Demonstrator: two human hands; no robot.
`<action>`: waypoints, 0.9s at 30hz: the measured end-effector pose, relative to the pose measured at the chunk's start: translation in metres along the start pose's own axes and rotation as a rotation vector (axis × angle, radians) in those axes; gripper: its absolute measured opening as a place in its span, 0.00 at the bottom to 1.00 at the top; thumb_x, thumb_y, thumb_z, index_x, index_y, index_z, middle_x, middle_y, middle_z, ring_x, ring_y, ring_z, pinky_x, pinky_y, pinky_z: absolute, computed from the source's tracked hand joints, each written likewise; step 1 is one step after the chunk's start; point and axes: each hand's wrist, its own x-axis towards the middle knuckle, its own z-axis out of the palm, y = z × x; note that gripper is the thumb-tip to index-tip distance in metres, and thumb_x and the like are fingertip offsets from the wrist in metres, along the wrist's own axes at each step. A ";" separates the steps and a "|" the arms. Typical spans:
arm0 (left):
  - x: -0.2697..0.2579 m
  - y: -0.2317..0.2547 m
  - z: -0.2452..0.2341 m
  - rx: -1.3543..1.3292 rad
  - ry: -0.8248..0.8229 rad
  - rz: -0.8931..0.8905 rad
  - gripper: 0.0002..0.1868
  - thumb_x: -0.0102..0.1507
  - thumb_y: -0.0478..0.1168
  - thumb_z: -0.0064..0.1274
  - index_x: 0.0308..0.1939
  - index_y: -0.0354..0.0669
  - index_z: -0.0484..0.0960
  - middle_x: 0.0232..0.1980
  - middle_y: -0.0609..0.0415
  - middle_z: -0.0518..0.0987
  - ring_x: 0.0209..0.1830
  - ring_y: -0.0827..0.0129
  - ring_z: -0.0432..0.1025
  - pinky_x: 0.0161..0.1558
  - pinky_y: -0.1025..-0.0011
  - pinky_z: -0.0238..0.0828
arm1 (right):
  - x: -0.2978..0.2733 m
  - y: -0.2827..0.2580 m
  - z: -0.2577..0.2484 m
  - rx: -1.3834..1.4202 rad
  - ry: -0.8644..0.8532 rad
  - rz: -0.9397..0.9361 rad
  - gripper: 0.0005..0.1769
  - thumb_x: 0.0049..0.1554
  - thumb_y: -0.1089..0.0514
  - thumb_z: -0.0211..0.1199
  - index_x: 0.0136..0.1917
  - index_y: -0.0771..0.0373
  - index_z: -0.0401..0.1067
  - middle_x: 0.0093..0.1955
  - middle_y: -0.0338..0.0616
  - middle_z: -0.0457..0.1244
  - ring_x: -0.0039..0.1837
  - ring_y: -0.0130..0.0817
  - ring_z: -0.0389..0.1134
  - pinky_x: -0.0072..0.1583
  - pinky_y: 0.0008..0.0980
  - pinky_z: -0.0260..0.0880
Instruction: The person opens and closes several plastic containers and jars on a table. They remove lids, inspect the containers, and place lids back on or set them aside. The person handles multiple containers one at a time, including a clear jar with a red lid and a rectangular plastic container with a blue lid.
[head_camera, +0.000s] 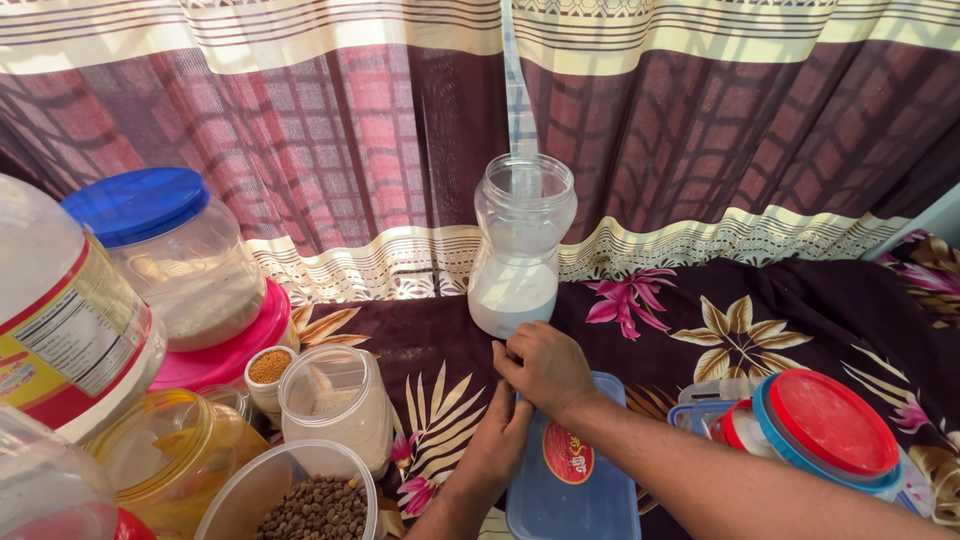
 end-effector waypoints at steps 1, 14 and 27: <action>0.000 -0.001 0.001 0.000 0.027 -0.011 0.25 0.71 0.43 0.42 0.70 0.36 0.59 0.68 0.46 0.72 0.70 0.65 0.67 0.67 0.70 0.63 | -0.001 0.001 0.000 -0.007 -0.006 0.022 0.21 0.56 0.51 0.64 0.26 0.64 0.69 0.31 0.45 0.63 0.39 0.46 0.67 0.44 0.46 0.68; 0.003 0.069 -0.010 0.792 -0.009 -0.457 0.30 0.57 0.61 0.62 0.52 0.43 0.81 0.49 0.51 0.85 0.51 0.62 0.81 0.53 0.65 0.76 | -0.008 0.040 -0.032 -0.312 -0.177 0.920 0.24 0.57 0.33 0.61 0.43 0.52 0.83 0.46 0.50 0.73 0.51 0.53 0.74 0.54 0.50 0.74; -0.007 0.084 -0.007 0.935 0.241 -0.610 0.28 0.57 0.64 0.62 0.48 0.49 0.87 0.47 0.51 0.85 0.50 0.57 0.80 0.53 0.58 0.75 | -0.035 0.057 -0.062 -0.192 -0.200 0.988 0.26 0.53 0.31 0.65 0.40 0.55 0.81 0.40 0.50 0.73 0.47 0.52 0.75 0.52 0.49 0.73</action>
